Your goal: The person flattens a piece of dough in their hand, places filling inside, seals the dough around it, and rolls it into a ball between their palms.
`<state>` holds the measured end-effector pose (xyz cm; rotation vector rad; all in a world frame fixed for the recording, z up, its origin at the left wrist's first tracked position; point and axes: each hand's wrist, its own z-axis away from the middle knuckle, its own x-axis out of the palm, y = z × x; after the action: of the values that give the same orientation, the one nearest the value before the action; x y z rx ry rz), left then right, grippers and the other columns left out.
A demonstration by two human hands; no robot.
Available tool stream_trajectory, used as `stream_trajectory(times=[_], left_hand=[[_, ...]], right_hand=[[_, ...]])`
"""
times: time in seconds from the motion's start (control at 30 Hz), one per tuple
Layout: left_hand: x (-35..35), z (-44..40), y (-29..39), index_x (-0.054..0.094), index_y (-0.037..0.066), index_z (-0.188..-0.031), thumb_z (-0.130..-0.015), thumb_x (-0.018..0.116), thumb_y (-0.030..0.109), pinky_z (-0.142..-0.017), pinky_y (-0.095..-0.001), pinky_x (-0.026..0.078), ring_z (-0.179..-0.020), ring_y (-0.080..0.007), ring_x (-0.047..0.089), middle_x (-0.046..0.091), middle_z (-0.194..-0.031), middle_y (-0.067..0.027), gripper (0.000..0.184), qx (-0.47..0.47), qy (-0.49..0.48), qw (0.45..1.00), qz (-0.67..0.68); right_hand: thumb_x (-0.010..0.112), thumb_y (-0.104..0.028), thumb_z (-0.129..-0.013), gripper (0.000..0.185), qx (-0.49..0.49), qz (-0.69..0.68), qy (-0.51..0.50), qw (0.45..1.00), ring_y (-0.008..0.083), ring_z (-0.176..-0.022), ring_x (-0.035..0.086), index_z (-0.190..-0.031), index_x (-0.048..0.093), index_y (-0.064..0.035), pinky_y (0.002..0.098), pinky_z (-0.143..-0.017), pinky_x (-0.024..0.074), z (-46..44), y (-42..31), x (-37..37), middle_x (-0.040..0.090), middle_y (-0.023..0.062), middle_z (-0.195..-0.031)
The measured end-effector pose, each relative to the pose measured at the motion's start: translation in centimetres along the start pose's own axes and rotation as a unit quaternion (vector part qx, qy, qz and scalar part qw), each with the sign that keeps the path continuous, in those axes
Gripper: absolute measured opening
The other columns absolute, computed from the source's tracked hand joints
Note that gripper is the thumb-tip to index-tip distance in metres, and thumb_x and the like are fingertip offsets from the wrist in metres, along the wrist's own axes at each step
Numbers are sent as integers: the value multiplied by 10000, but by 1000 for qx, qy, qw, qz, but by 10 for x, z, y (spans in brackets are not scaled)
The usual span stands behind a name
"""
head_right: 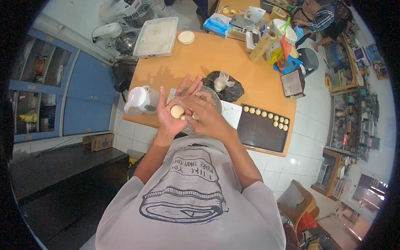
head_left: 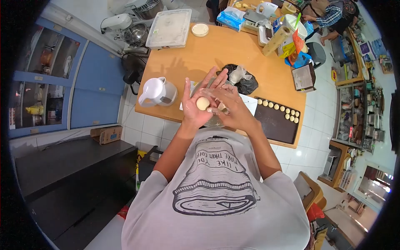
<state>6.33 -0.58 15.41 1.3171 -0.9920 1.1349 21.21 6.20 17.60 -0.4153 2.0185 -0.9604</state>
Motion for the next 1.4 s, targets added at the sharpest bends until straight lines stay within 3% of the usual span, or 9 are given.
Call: stream_trajectory(times=[0.13,0.27,0.37,0.47,0.67,0.83,1.07,1.17,1.4], left_hand=[[2,3,0,266,98,-1690,-1056,292,736,-1314,-473,210,-1618,-299,231,252,-1748,-169,900,4,12,1000,-3],[2,1,-13,254,103,-1696,-1073,287,714,-1316,-455,198,-1612,-272,252,251,-1758,-114,873,31,24,996,-85],[-22,-4,-24,217,104,-1707,-1083,280,695,-1310,-441,200,-1600,-271,274,253,-1760,-97,862,69,67,982,-165],[16,-1,-16,211,194,-1719,-1087,277,696,-1315,-443,173,-1629,-261,207,238,-1770,-70,809,85,16,992,-91],[-15,4,-30,200,211,-1721,-1086,278,696,-1315,-440,159,-1637,-253,180,223,-1776,-49,802,61,10,988,-140],[-11,0,-20,191,225,-1722,-1085,278,696,-1316,-437,147,-1643,-246,158,211,-1781,-32,797,71,5,991,-113],[-15,-6,-13,169,221,-1724,-1084,283,690,-1311,-423,149,-1649,-231,140,205,-1784,-23,802,76,-5,994,-76],[-44,-2,-33,181,210,-1724,-1064,238,713,-1306,-494,107,-1654,-240,112,154,-1794,-86,832,79,-16,974,-210],[-21,-7,-17,193,198,-1719,-1063,293,731,-1304,-424,173,-1630,-239,203,200,-1780,-80,851,90,35,993,-74]], right_hand=[[702,-52,-893,513,48,-156,83,983,374,-1396,564,-1401,632,-59,540,-1283,206,-5,7,2,672,160,-1406],[529,-220,-1052,539,82,-93,175,977,416,-1553,364,-1555,485,-29,609,-1295,84,-19,-3,35,482,213,-1610],[495,-211,-1062,617,162,106,183,964,445,-1603,225,-1619,355,14,667,-1273,41,-27,3,70,323,247,-1695],[504,-192,-1047,664,161,73,180,968,462,-1613,167,-1634,298,39,706,-1254,28,-34,0,69,251,252,-1722],[483,-254,-1064,646,-12,62,25,998,493,-1597,193,-1649,319,-35,697,-1258,7,-29,-1,46,266,230,-1724],[561,-189,-1006,674,-62,27,46,997,461,-1590,231,-1636,361,-56,684,-1273,73,-25,-7,46,301,227,-1709],[473,-250,-1061,604,-20,92,28,995,452,-1601,217,-1624,382,-52,677,-1276,-4,-26,6,48,324,193,-1709],[468,-262,-1057,596,-51,78,43,995,430,-1607,221,-1612,411,-53,667,-1281,-7,-31,11,50,356,194,-1694],[472,-247,-1050,591,-45,48,63,996,421,-1605,239,-1609,429,-59,664,-1283,4,-31,19,49,372,188,-1688]])
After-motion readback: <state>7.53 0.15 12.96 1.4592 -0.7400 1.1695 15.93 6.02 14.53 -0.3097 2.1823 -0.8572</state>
